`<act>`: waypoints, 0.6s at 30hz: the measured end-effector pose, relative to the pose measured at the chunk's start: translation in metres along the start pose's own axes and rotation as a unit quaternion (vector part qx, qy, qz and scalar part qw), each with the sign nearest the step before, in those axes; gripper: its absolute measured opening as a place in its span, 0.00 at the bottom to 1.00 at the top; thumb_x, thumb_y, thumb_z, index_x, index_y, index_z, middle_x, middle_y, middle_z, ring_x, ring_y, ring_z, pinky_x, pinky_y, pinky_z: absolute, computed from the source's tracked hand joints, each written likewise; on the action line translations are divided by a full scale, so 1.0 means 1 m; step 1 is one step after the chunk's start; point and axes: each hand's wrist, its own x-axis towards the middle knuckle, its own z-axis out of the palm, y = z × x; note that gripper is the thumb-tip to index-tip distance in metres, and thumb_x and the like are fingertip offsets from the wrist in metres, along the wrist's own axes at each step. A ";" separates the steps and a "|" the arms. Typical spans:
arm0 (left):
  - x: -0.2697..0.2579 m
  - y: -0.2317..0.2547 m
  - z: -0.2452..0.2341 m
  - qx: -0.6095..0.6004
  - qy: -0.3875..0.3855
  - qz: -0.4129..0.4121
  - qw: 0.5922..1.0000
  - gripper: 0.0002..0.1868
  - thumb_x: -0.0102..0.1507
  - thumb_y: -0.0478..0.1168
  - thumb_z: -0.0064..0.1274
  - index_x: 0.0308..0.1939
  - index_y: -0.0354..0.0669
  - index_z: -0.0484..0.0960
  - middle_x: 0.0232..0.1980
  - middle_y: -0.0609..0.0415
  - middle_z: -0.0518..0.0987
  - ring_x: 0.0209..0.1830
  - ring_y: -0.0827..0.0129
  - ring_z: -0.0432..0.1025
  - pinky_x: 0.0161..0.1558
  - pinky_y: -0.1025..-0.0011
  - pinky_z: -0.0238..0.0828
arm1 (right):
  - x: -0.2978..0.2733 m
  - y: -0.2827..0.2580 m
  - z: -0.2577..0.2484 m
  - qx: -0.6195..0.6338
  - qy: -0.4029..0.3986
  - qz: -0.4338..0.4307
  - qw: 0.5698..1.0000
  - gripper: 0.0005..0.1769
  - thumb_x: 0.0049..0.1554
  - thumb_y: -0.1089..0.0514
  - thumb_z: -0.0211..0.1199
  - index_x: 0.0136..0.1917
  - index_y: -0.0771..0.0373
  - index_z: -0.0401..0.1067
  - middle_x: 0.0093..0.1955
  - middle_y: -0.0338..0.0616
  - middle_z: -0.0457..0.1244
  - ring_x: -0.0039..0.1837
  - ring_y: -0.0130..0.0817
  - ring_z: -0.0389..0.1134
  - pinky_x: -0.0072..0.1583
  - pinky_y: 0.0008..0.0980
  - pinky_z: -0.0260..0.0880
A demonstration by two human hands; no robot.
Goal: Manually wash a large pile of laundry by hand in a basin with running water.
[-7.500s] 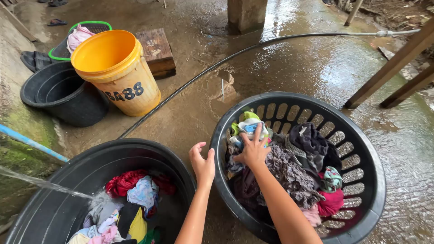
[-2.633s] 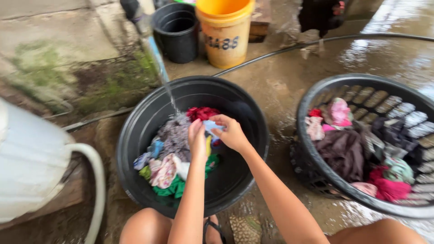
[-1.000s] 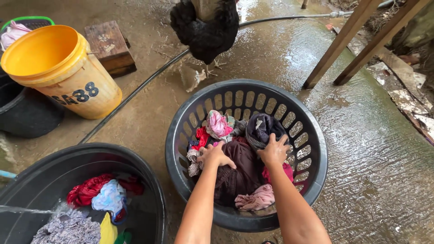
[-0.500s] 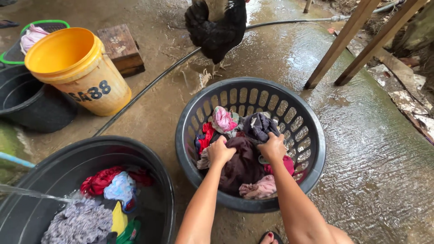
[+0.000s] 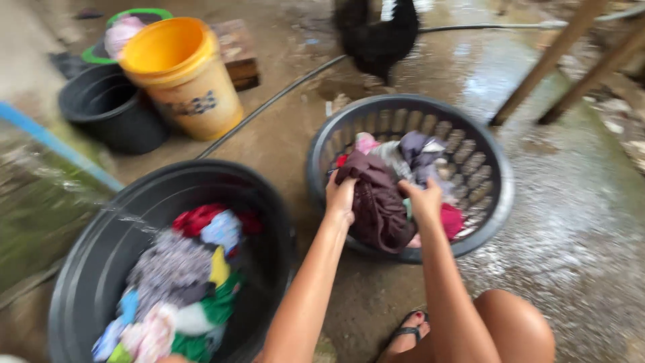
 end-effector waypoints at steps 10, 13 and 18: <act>-0.063 0.134 -0.109 -0.101 0.018 0.079 0.992 0.21 0.63 0.42 0.55 0.58 0.36 0.79 0.54 0.48 0.82 0.51 0.59 0.77 0.54 0.59 0.75 | -0.095 -0.139 0.096 0.187 -0.161 -0.103 0.964 0.22 0.48 0.64 0.71 0.57 0.69 0.75 0.47 0.38 0.70 0.45 0.26 0.69 0.50 0.27 0.71; -0.078 0.157 -0.163 -0.143 0.022 0.093 0.985 0.26 0.62 0.47 0.55 0.62 0.39 0.77 0.59 0.48 0.80 0.56 0.58 0.76 0.59 0.57 0.73 | -0.129 -0.163 0.142 0.112 -0.185 -0.140 0.966 0.22 0.46 0.62 0.73 0.55 0.69 0.75 0.45 0.42 0.70 0.44 0.30 0.68 0.49 0.31 0.70; -0.095 0.179 -0.233 -0.187 0.103 0.114 0.970 0.28 0.61 0.51 0.51 0.63 0.41 0.77 0.62 0.47 0.79 0.60 0.55 0.75 0.62 0.55 0.71 | -0.172 -0.189 0.209 0.038 -0.277 -0.136 0.951 0.33 0.47 0.51 0.75 0.63 0.64 0.69 0.60 0.52 0.66 0.61 0.39 0.66 0.61 0.35 0.66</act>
